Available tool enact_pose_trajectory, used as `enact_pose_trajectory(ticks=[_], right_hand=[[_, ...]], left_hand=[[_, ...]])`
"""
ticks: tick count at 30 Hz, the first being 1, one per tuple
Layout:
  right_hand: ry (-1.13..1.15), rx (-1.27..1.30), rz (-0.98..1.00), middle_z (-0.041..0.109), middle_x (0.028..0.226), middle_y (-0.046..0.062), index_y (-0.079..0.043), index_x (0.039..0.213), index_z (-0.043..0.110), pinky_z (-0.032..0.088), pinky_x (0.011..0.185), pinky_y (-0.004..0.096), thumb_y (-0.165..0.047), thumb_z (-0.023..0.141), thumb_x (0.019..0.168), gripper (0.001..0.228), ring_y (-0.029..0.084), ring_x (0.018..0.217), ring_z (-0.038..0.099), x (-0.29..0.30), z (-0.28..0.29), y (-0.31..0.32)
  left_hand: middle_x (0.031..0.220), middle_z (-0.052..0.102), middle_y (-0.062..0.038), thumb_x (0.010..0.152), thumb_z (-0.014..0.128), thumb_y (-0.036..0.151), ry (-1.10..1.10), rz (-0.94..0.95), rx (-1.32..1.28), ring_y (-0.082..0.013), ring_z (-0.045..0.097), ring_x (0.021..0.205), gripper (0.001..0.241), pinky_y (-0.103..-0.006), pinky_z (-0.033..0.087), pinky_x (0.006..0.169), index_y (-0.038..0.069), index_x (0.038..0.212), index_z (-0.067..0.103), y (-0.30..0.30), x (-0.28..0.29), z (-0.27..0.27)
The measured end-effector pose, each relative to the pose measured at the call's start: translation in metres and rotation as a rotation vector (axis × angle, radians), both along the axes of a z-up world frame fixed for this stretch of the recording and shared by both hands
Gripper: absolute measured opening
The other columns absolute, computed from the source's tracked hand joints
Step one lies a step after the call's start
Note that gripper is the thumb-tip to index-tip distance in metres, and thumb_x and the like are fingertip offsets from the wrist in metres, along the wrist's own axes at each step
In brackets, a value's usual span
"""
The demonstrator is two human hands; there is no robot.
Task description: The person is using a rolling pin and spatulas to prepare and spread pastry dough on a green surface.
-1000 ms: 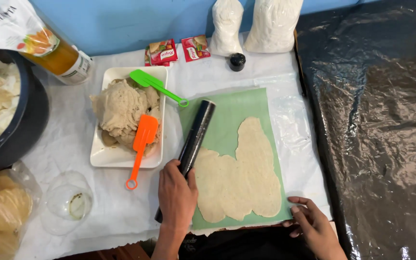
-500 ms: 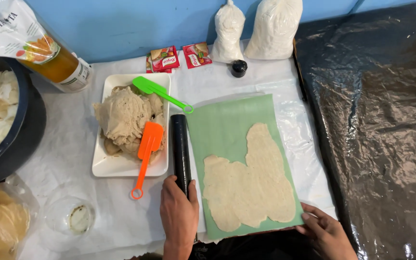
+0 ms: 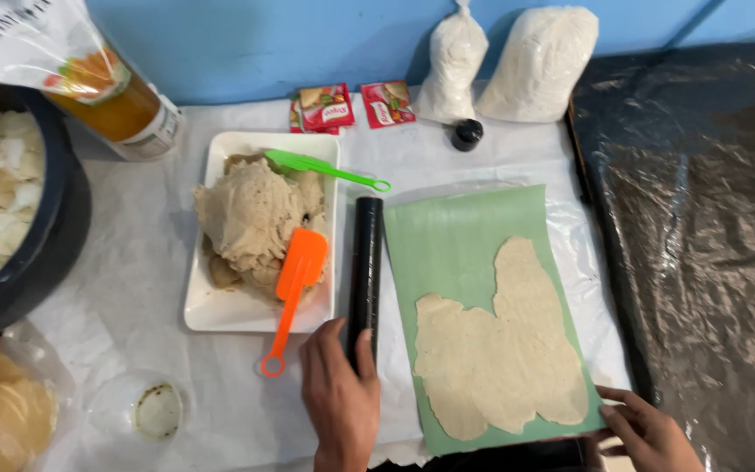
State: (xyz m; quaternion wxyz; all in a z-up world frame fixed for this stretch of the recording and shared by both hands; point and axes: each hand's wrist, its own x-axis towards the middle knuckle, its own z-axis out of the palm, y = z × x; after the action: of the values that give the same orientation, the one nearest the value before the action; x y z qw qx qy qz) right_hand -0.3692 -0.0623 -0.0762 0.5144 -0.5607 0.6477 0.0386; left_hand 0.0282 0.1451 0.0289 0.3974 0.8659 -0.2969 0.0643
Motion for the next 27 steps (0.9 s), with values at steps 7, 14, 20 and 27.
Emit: enact_pose_trajectory(ticks=[7, 14, 20, 27], right_hand=[[0.737, -0.436, 0.570, 0.086, 0.106, 0.003, -0.027, 0.127, 0.079, 0.070, 0.081, 0.025, -0.043, 0.063, 0.103, 0.033, 0.009, 0.089, 0.084, 0.061, 0.045, -0.008], [-0.091, -0.704, 0.459, 0.075, 0.113, 0.009, -0.013, 0.120, 0.075, 0.067, 0.067, 0.034, -0.024, 0.069, 0.089, 0.034, 0.020, 0.092, 0.078, 0.178, 0.101, 0.033], [-0.360, -0.655, 0.648, 0.075, 0.111, 0.008, -0.010, 0.117, 0.073, 0.064, 0.070, 0.035, -0.020, 0.070, 0.087, 0.031, 0.025, 0.082, 0.077, 0.242, 0.139, 0.055], [-0.481, -0.641, 0.890, 0.072, 0.109, 0.014, -0.005, 0.122, 0.070, 0.058, 0.074, 0.043, -0.021, 0.069, 0.093, 0.033, 0.034, 0.081, 0.072, 0.298, 0.143, 0.053]], left_hand=[[0.098, 0.067, -0.016, 0.089, 0.072, 0.016, -0.046, 0.132, 0.283, -0.0364, 0.064, 0.094, 0.032, -0.0480, 0.051, 0.080, -0.001, 0.114, 0.063, 0.022, 0.055, 0.007], [0.096, 0.069, -0.016, 0.091, 0.070, 0.015, 0.017, 0.092, 0.291, -0.0355, 0.066, 0.092, 0.022, -0.0457, 0.053, 0.077, 0.002, 0.109, 0.069, 0.018, 0.059, 0.000], [0.094, 0.070, -0.017, 0.089, 0.074, 0.025, 0.125, 0.078, 0.296, -0.0357, 0.068, 0.086, 0.029, -0.0466, 0.054, 0.074, -0.001, 0.101, 0.069, 0.005, 0.059, -0.004], [0.086, 0.070, -0.021, 0.098, 0.059, 0.011, 0.010, 0.142, 0.266, -0.0413, 0.069, 0.078, 0.014, -0.0508, 0.054, 0.069, -0.001, 0.097, 0.066, 0.006, 0.068, -0.003]])
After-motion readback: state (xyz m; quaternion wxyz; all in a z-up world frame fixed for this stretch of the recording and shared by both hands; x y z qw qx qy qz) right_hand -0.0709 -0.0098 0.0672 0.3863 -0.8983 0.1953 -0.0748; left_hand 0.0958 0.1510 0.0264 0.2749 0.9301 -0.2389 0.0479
